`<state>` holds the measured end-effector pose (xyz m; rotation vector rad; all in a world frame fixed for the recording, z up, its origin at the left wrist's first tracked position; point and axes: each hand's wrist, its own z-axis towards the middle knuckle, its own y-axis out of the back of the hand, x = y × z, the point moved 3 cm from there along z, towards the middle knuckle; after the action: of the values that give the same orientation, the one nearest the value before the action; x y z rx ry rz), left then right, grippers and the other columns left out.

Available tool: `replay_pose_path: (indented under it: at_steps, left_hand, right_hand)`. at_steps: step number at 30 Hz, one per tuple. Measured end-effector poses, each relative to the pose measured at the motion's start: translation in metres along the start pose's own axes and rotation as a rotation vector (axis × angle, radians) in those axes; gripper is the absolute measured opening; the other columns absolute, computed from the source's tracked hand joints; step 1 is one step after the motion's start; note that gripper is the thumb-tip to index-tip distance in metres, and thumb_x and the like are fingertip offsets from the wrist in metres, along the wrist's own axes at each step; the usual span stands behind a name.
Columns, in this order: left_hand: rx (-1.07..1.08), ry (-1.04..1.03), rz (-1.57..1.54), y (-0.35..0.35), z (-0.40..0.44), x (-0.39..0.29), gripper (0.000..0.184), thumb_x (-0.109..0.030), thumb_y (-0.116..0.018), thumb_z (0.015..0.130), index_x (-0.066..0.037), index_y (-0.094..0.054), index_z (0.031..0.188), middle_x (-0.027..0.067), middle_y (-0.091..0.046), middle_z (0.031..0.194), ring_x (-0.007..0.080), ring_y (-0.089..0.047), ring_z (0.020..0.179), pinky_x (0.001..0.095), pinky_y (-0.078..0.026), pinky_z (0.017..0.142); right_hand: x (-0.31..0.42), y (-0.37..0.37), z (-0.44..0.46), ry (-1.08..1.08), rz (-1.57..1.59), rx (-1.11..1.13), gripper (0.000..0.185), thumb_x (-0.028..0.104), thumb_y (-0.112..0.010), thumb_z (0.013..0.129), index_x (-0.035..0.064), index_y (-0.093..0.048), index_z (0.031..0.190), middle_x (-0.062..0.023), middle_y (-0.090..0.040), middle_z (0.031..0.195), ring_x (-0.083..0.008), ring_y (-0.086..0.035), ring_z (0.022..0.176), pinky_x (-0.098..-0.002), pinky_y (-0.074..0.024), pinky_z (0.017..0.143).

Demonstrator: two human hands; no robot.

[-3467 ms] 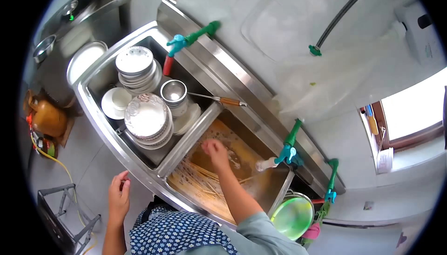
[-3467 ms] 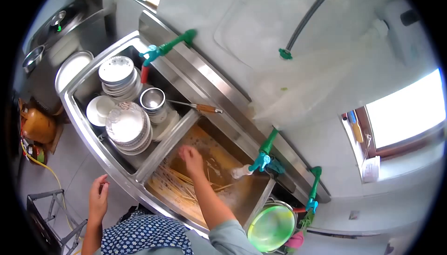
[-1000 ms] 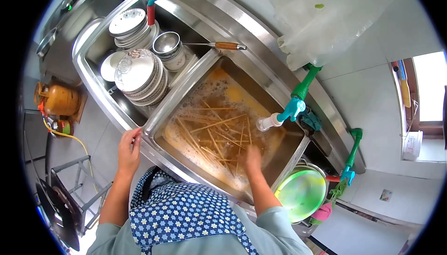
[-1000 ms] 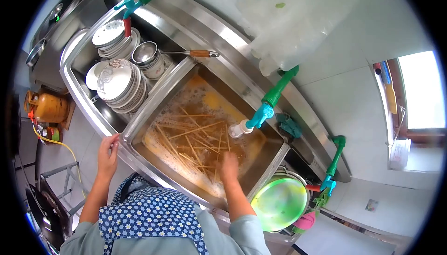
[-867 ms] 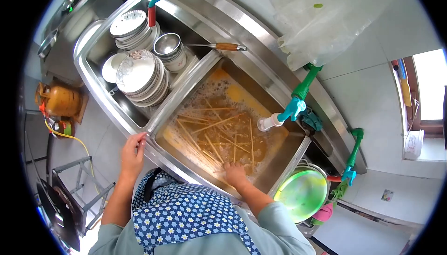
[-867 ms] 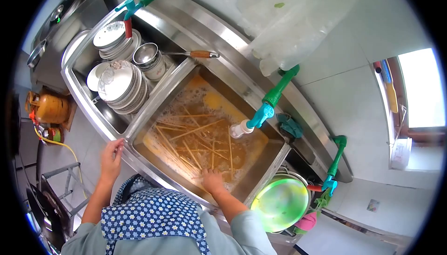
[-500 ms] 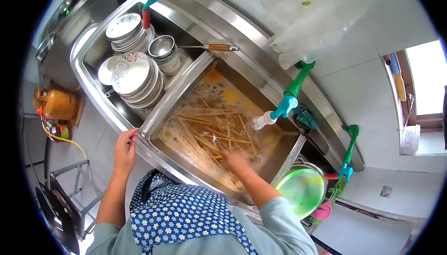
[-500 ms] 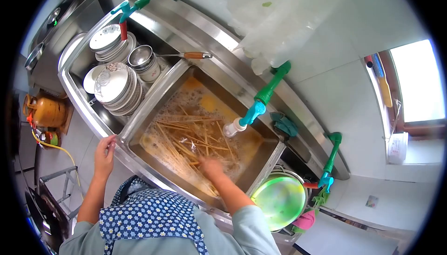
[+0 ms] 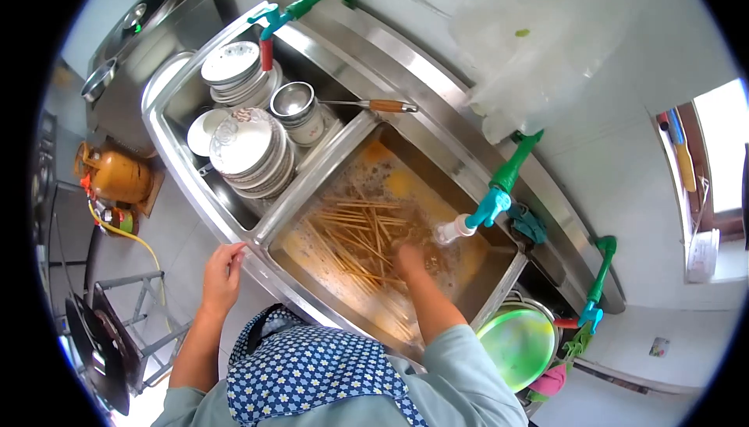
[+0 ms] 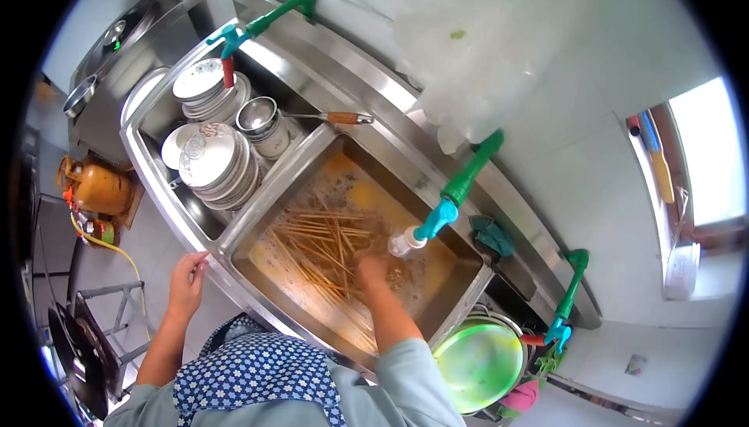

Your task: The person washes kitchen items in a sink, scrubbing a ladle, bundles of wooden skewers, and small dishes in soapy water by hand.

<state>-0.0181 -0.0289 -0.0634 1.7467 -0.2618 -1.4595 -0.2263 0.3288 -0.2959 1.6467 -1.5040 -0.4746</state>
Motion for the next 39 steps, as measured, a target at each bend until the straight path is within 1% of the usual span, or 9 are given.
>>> replay_pose_path:
  at_steps: [4,10,12,16,18,22,24,30,39]
  left_hand:
    - [-0.141,0.018,0.025,0.001,-0.006,0.013,0.024,-0.002,-0.059,0.088,-0.003,-0.063,0.111,0.0142,-0.062,0.097,0.0287,-0.06,0.091,0.0354,-0.048,0.082]
    - [-0.231,-0.085,0.21,-0.02,0.021,0.016,0.032,-0.002,-0.06,0.085,-0.005,-0.061,0.117,0.0139,-0.058,0.112,0.0322,-0.053,0.107,0.0396,-0.041,0.096]
    - [-0.207,-0.085,0.17,-0.013,0.03,0.018,0.033,-0.001,-0.06,0.085,-0.005,-0.061,0.118,0.0139,-0.057,0.112,0.0321,-0.053,0.107,0.0394,-0.041,0.095]
    - [-0.248,-0.084,0.102,0.002,0.027,0.019,0.033,0.001,-0.059,0.084,-0.005,-0.061,0.117,0.0142,-0.057,0.11,0.0325,-0.053,0.105,0.0395,-0.041,0.094]
    - [-0.235,-0.048,0.094,-0.001,0.018,0.02,0.033,0.001,-0.059,0.084,-0.005,-0.061,0.116,0.0142,-0.057,0.109,0.0325,-0.053,0.104,0.0396,-0.042,0.093]
    - [-0.184,-0.065,0.117,-0.008,0.015,0.011,0.032,0.002,-0.058,0.084,-0.004,-0.061,0.115,0.0148,-0.058,0.108,0.0331,-0.054,0.102,0.0398,-0.042,0.091]
    - [-0.154,-0.059,0.123,-0.007,0.012,0.01,0.031,0.002,-0.058,0.084,-0.004,-0.062,0.115,0.0151,-0.059,0.107,0.0335,-0.054,0.102,0.04,-0.042,0.091]
    - [-0.194,-0.002,0.093,0.001,0.003,0.014,0.027,-0.001,-0.059,0.086,-0.004,-0.062,0.112,0.015,-0.061,0.104,0.0332,-0.058,0.097,0.0381,-0.046,0.085]
    - [-0.083,0.051,-0.033,-0.009,0.018,0.01,0.022,-0.002,-0.058,0.089,-0.004,-0.065,0.11,0.0141,-0.064,0.096,0.031,-0.061,0.089,0.0359,-0.048,0.08]
  right_hand:
    - [0.051,0.021,-0.032,0.121,0.082,0.132,0.052,0.025,-0.075,0.073,0.0035,-0.059,0.118,-0.0235,-0.058,0.12,-0.0396,-0.057,0.108,-0.05,-0.0461,0.091]
    - [0.099,0.083,-0.003,0.461,-0.149,-0.488,0.052,0.031,-0.07,0.079,0.0033,-0.057,0.121,-0.0246,-0.05,0.131,-0.0409,-0.053,0.116,-0.0461,-0.046,0.095]
    - [0.11,0.078,0.01,0.303,-0.003,0.207,0.056,0.034,-0.071,0.079,0.0031,-0.055,0.123,-0.0249,-0.051,0.129,-0.0413,-0.05,0.118,-0.0463,-0.0446,0.095]
    - [0.094,0.075,0.027,0.442,0.091,0.276,0.058,0.035,-0.071,0.079,0.0025,-0.053,0.124,-0.025,-0.054,0.124,-0.0407,-0.051,0.117,-0.0471,-0.0442,0.094]
    - [0.069,0.09,0.047,0.218,0.197,-0.491,0.064,0.038,-0.072,0.079,0.0009,-0.05,0.126,-0.0252,-0.059,0.119,-0.0414,-0.055,0.111,-0.0469,-0.0424,0.096]
    - [0.076,0.107,0.067,0.16,0.074,-0.705,0.064,0.044,-0.066,0.084,-0.0019,-0.051,0.126,-0.0258,-0.059,0.119,-0.0415,-0.057,0.108,-0.0475,-0.0423,0.097]
    - [0.09,0.083,0.082,0.017,-0.136,-0.128,0.072,0.053,-0.061,0.085,-0.0012,-0.049,0.131,-0.0252,-0.057,0.124,-0.0409,-0.057,0.11,-0.0484,-0.0417,0.098]
    - [0.126,-0.015,-0.023,0.502,-0.185,-0.075,0.083,0.056,-0.064,0.081,-0.0001,-0.041,0.138,-0.0247,-0.054,0.129,-0.0385,-0.055,0.116,-0.049,-0.0399,0.102]
    - [0.092,-0.029,-0.088,0.225,0.698,0.702,0.086,0.056,-0.069,0.077,0.002,-0.045,0.139,-0.0253,-0.05,0.136,-0.038,-0.048,0.126,-0.0433,-0.0389,0.104]
